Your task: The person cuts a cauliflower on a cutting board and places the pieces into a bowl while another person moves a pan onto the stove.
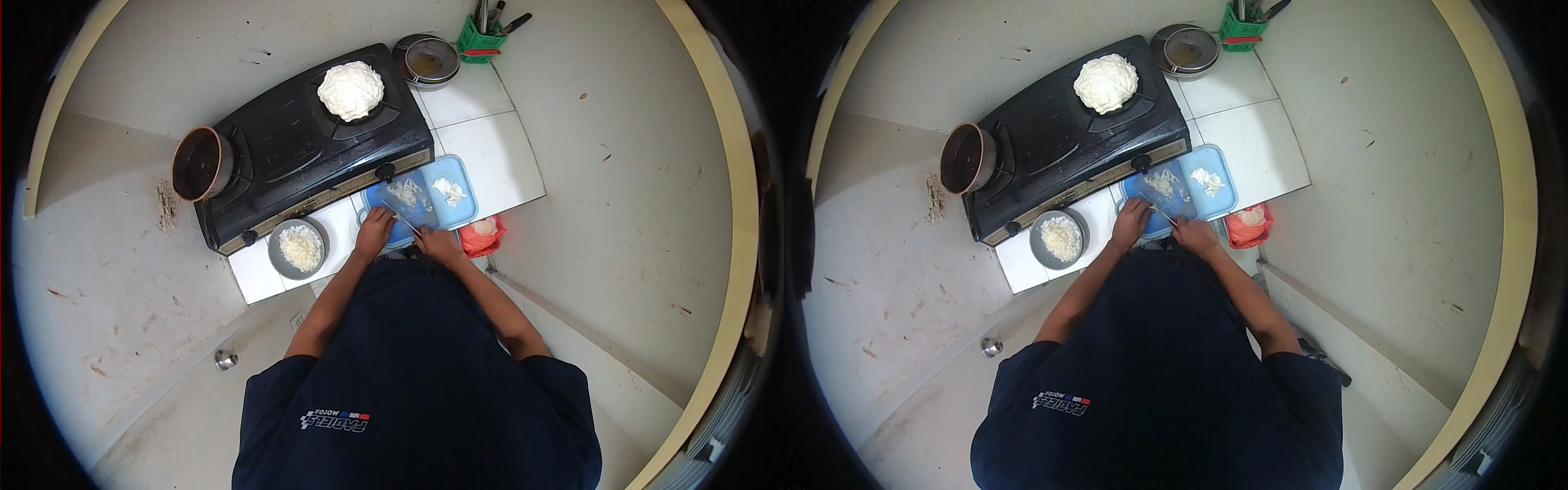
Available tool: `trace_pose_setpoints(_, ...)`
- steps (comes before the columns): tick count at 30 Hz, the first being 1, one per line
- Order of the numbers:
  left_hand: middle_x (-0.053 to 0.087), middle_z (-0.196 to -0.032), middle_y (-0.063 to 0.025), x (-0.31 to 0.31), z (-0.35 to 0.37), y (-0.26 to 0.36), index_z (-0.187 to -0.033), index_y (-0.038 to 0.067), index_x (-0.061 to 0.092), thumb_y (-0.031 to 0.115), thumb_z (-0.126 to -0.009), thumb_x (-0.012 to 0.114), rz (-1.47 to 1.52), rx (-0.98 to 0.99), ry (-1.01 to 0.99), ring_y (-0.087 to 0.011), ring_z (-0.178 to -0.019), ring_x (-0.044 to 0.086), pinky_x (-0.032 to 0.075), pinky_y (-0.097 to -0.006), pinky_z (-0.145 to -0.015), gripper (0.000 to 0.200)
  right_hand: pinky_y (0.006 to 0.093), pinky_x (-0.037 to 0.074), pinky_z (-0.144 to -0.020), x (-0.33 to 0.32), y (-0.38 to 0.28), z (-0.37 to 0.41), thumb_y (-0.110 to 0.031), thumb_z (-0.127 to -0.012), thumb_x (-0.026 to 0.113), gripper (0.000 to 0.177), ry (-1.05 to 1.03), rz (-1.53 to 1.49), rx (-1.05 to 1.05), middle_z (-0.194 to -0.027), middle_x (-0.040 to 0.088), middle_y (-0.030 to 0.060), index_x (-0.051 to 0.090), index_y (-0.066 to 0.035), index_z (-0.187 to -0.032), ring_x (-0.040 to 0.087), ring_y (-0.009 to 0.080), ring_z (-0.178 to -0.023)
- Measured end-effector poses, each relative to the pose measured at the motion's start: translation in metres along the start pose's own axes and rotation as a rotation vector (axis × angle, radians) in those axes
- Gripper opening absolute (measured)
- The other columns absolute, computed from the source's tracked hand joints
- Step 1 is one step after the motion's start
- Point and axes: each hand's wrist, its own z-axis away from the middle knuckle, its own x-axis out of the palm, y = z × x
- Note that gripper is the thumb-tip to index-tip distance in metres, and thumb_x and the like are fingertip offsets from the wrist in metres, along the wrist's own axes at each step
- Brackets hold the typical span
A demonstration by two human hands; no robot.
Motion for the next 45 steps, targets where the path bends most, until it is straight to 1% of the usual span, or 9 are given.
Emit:
trace_pose_setpoints(4,0.065,-0.096,-0.0160,0.005,0.001,-0.002,-0.103,-0.002,0.069,0.004,-0.085,0.074,0.010,-0.012,0.048,-0.0365,-0.095,0.062,0.052,-0.0450,-0.084,0.020,0.0529,0.055,-0.057,-0.005,0.000,0.001,-0.040,-0.102,0.052,0.042,-0.019,-0.010,-0.001,-0.064,0.066,0.0225,0.059,0.001,-0.097,0.067,0.0437,-0.060)
trace_pose_setpoints(7,0.063,-0.101,-0.0170,0.006,0.003,-0.002,-0.103,-0.002,0.067,0.005,-0.087,0.072,0.019,-0.041,0.033,-0.0372,-0.098,0.060,0.051,-0.0447,-0.086,0.018,0.0511,0.057,-0.058,-0.002,-0.001,-0.007,-0.042,-0.102,0.051,0.043,-0.015,-0.011,0.008,-0.064,0.067,0.0198,0.061,-0.001,-0.094,0.070,0.0399,-0.061)
trace_pose_setpoints(12,0.061,-0.099,-0.0172,0.004,0.005,-0.001,-0.105,-0.001,0.067,0.005,-0.087,0.072,0.037,-0.048,0.051,-0.0371,-0.095,0.061,0.051,-0.0457,-0.083,0.019,0.0541,0.056,-0.062,-0.004,0.007,0.002,-0.043,-0.103,0.050,0.045,-0.067,-0.029,0.022,-0.069,0.068,0.0212,0.062,0.000,-0.097,0.070,0.0412,-0.065)
trace_pose_setpoints(16,0.058,-0.096,-0.0174,0.005,0.004,-0.002,-0.105,-0.001,0.067,0.005,-0.087,0.072,0.051,-0.087,0.021,-0.0367,-0.091,0.061,0.051,-0.0460,-0.080,0.019,0.0547,0.055,-0.061,-0.006,0.010,0.006,-0.044,-0.103,0.050,0.046,-0.032,-0.060,0.029,-0.070,0.068,0.0216,0.062,0.000,-0.098,0.069,0.0418,-0.065)
trace_pose_setpoints(18,0.058,-0.096,-0.0173,0.005,0.005,-0.001,-0.104,-0.001,0.067,0.005,-0.087,0.072,0.059,-0.102,0.016,-0.0368,-0.091,0.061,0.051,-0.0459,-0.080,0.019,0.0558,0.053,-0.057,-0.005,0.007,0.004,-0.041,-0.102,0.054,0.041,0.002,-0.102,-0.019,-0.064,0.064,0.0240,0.061,-0.001,-0.101,0.066,0.0447,-0.060)
trace_pose_setpoints(28,0.059,-0.097,-0.0172,0.008,0.006,-0.003,-0.105,-0.001,0.068,0.006,-0.087,0.073,0.065,-0.088,0.048,-0.0371,-0.092,0.060,0.051,-0.0452,-0.081,0.020,0.0544,0.055,-0.058,-0.001,-0.002,-0.011,-0.042,-0.102,0.053,0.043,0.019,-0.081,-0.003,-0.065,0.066,0.0230,0.061,0.000,-0.100,0.067,0.0436,-0.062)
trace_pose_setpoints(36,0.061,-0.098,-0.0177,0.009,0.007,-0.001,-0.104,-0.001,0.068,0.006,-0.086,0.073,0.046,-0.061,0.084,-0.0381,-0.094,0.061,0.051,-0.0463,-0.082,0.020,0.0511,0.055,-0.054,-0.004,-0.002,-0.002,-0.040,-0.101,0.053,0.040,-0.015,0.034,0.013,-0.064,0.068,0.0200,0.059,-0.001,-0.099,0.069,0.0390,-0.059)
trace_pose_setpoints(39,0.061,-0.098,-0.0180,0.009,0.006,0.001,-0.103,-0.001,0.067,0.005,-0.086,0.073,0.039,-0.080,0.089,-0.0384,-0.095,0.061,0.051,-0.0467,-0.082,0.019,0.0528,0.055,-0.054,0.004,-0.003,-0.008,-0.042,-0.101,0.053,0.041,0.005,0.037,0.014,-0.063,0.067,0.0205,0.058,-0.001,-0.104,0.069,0.0403,-0.059)
trace_pose_setpoints(45,0.061,-0.098,-0.0180,0.010,0.007,0.004,-0.102,-0.001,0.067,0.005,-0.087,0.073,0.017,-0.098,0.094,-0.0391,-0.094,0.061,0.051,-0.0468,-0.082,0.017,0.0541,0.055,-0.055,0.006,-0.002,-0.002,-0.041,-0.101,0.053,0.041,-0.020,0.007,0.049,-0.066,0.068,0.0210,0.057,0.000,-0.104,0.069,0.0418,-0.061)
